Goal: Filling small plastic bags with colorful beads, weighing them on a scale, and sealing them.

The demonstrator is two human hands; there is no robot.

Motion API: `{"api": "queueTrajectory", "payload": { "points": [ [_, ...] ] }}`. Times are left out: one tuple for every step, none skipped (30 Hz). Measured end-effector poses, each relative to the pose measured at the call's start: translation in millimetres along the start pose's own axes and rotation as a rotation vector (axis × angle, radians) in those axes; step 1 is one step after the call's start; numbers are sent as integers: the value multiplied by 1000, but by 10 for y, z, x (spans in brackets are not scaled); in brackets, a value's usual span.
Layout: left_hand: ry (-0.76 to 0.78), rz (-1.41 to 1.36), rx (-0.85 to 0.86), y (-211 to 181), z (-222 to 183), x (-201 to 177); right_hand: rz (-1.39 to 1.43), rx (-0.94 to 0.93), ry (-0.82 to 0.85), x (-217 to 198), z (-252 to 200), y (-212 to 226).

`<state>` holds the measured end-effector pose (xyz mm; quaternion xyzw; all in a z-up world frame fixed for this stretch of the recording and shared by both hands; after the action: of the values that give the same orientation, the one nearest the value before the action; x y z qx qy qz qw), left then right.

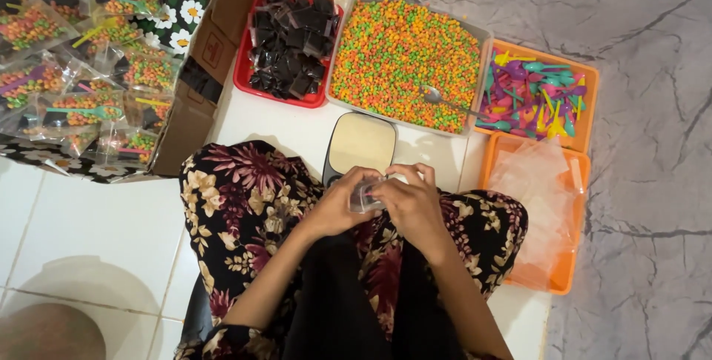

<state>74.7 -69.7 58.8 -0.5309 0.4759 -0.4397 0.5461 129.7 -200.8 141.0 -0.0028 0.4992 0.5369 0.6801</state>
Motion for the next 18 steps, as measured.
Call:
{"api": "queueTrajectory", "payload": {
  "points": [
    [3, 23, 1, 18, 22, -2, -102, -85, 61, 80, -38, -16],
    [4, 23, 1, -6, 3, -8, -102, -85, 61, 110, -49, -14],
    [10, 57, -28, -14, 12, -15, -139, -100, 122, 168, -48, -25],
    [17, 90, -58, -26, 23, -21, -175, -115, 184, 222, -45, -40],
    [19, 91, -53, -36, 32, -11, -178, -117, 179, 211, -48, -81],
    [-8, 84, -74, -35, 44, -14, -86, -107, 206, 214, -59, -114],
    [-32, 79, -97, -28, 43, -30, 7, -94, 232, 227, -79, -134],
    [-28, 81, -93, 2, 48, -37, 5, -93, 226, 208, -115, -263],
    [-86, 97, -111, 42, 85, -70, 144, 49, 145, 150, -116, -449],
    [-143, 112, -130, 83, 125, -102, 282, 190, 63, 96, -125, -646],
    [-139, 111, -126, 103, 149, -128, 279, 191, 59, 8, -66, -769],
    [-189, 121, -152, 140, 177, -180, 278, 295, -50, -123, -5, -953],
    [-237, 134, -180, 175, 200, -240, 278, 400, -162, -249, 41, -1130],
    [-233, 137, -177, 197, 231, -226, 277, 401, -167, -200, -45, -1446],
    [-270, 139, -198, 231, 264, -241, 156, 535, -248, -180, -163, -1836],
    [-307, 141, -219, 266, 297, -254, 33, 669, -328, -166, -294, -2217],
    [-301, 147, -218, 305, 328, -232, 35, 674, -335, -146, -382, -2505],
    [-322, 146, -240, 353, 356, -224, -74, 772, -330, -134, -505, -2831]
  ]
}}
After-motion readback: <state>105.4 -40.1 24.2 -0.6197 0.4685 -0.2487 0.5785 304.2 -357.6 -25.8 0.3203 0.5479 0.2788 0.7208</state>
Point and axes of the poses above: each hand's wrist, its own z-axis towards the middle knuckle, its own x-axis out of the palm, y = z × x, the point moved 5 cm from there along z, towards the middle knuckle, and after that the axes turned 15 degrees about -y, right-handed, at the moved point
